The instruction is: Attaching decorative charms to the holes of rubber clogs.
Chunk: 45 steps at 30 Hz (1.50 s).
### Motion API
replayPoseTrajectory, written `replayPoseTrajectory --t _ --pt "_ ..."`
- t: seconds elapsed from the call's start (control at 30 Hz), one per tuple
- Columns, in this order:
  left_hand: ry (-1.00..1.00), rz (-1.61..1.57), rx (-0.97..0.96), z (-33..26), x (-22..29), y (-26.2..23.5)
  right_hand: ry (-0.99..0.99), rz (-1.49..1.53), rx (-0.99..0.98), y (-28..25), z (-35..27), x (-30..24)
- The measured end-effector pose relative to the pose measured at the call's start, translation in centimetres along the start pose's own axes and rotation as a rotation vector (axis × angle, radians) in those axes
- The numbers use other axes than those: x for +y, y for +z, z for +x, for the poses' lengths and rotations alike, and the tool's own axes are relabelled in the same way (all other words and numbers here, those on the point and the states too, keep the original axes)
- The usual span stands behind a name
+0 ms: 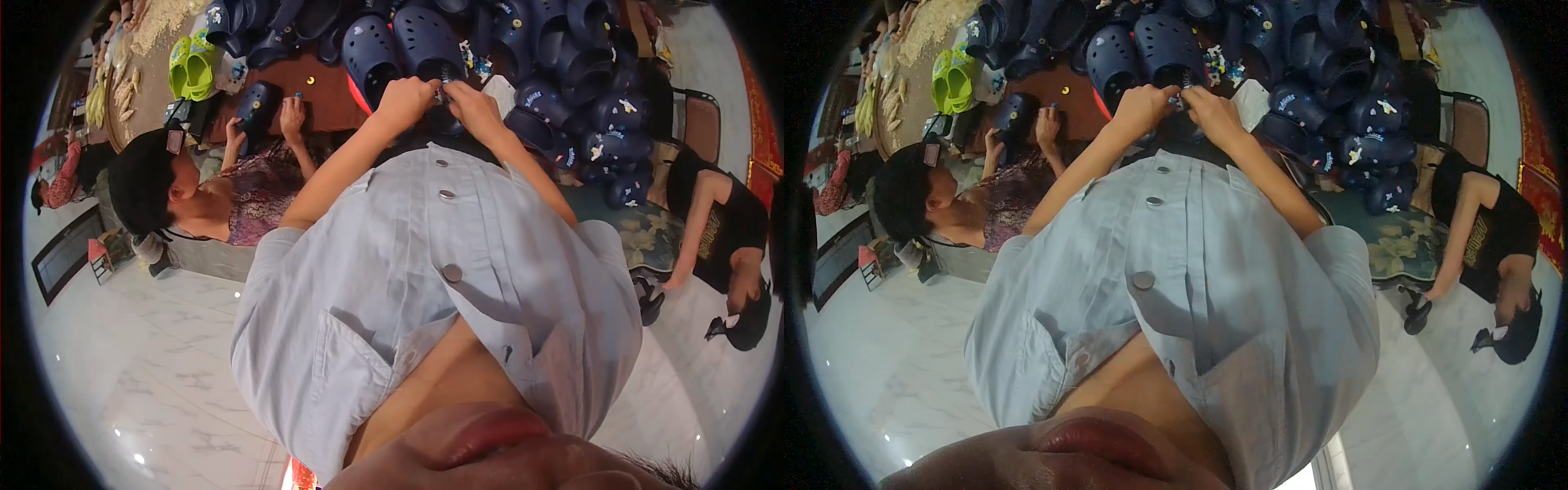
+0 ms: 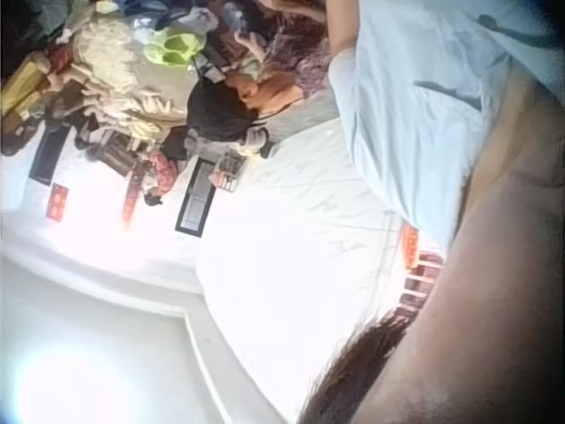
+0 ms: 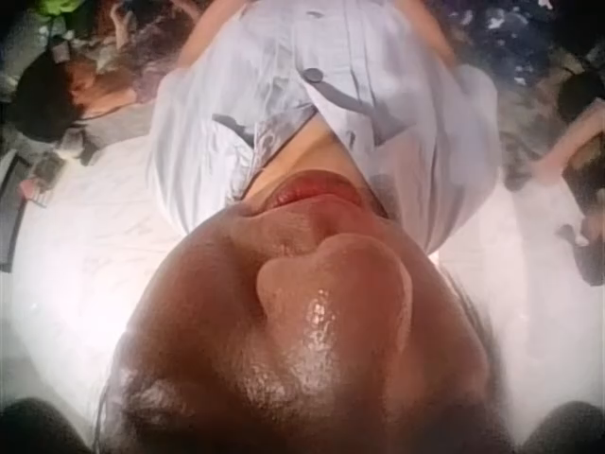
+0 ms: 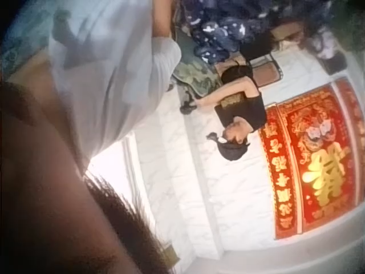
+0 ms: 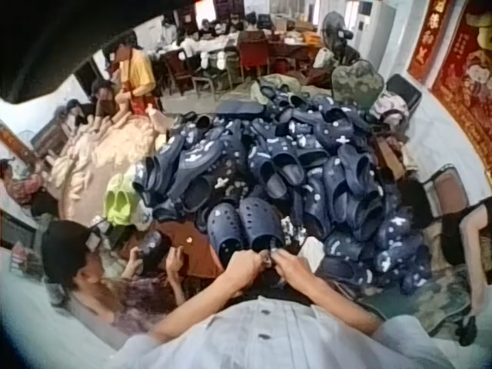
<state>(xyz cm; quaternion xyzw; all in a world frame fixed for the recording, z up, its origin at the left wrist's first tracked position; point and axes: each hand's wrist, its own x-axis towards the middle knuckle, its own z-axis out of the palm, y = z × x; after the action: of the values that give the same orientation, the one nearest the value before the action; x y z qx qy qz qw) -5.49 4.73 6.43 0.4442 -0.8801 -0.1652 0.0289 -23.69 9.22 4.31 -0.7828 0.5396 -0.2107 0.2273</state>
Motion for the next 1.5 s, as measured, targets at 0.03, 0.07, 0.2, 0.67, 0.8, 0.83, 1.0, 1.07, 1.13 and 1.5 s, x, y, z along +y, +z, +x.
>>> replayPoseTrajectory --t 0.03,0.07,0.2,0.67,0.8,0.83,1.0,1.07,1.13,1.5 --pt "0.002 -0.079 0.045 0.0 0.1 -0.7 -0.023 0.023 0.012 0.0 0.0 0.2" --pt "-0.023 -0.136 0.134 0.2 -0.3 -0.9 -0.023 0.029 0.022 0.0 -0.3 0.4" --pt "-0.294 -0.115 0.426 2.2 -3.7 -4.4 0.040 0.111 0.227 -1.0 -1.1 0.8" --pt "-0.586 0.281 0.124 7.3 -12.5 -3.4 0.450 0.097 -0.002 3.2 -0.9 0.7" --pt "-0.465 0.373 0.110 7.7 -13.2 -2.6 0.521 0.210 -0.012 3.8 -0.4 -0.7" --pt "-0.442 0.412 0.108 7.3 -13.3 -2.6 0.521 0.240 0.001 3.8 -0.4 -1.3" --pt "-0.307 0.474 0.157 7.2 -14.4 -2.4 0.541 0.233 0.056 4.5 0.0 -2.2" --pt "-0.242 0.427 0.202 7.1 -15.1 -2.4 0.559 0.265 0.055 4.7 0.1 -2.2" --pt "-0.247 0.374 0.202 7.1 -14.8 -2.6 0.557 0.277 0.085 4.4 -0.4 -2.4" --pt "-0.103 0.282 0.488 7.0 -15.2 -2.0 0.583 0.311 0.204 5.1 -0.5 -2.4"
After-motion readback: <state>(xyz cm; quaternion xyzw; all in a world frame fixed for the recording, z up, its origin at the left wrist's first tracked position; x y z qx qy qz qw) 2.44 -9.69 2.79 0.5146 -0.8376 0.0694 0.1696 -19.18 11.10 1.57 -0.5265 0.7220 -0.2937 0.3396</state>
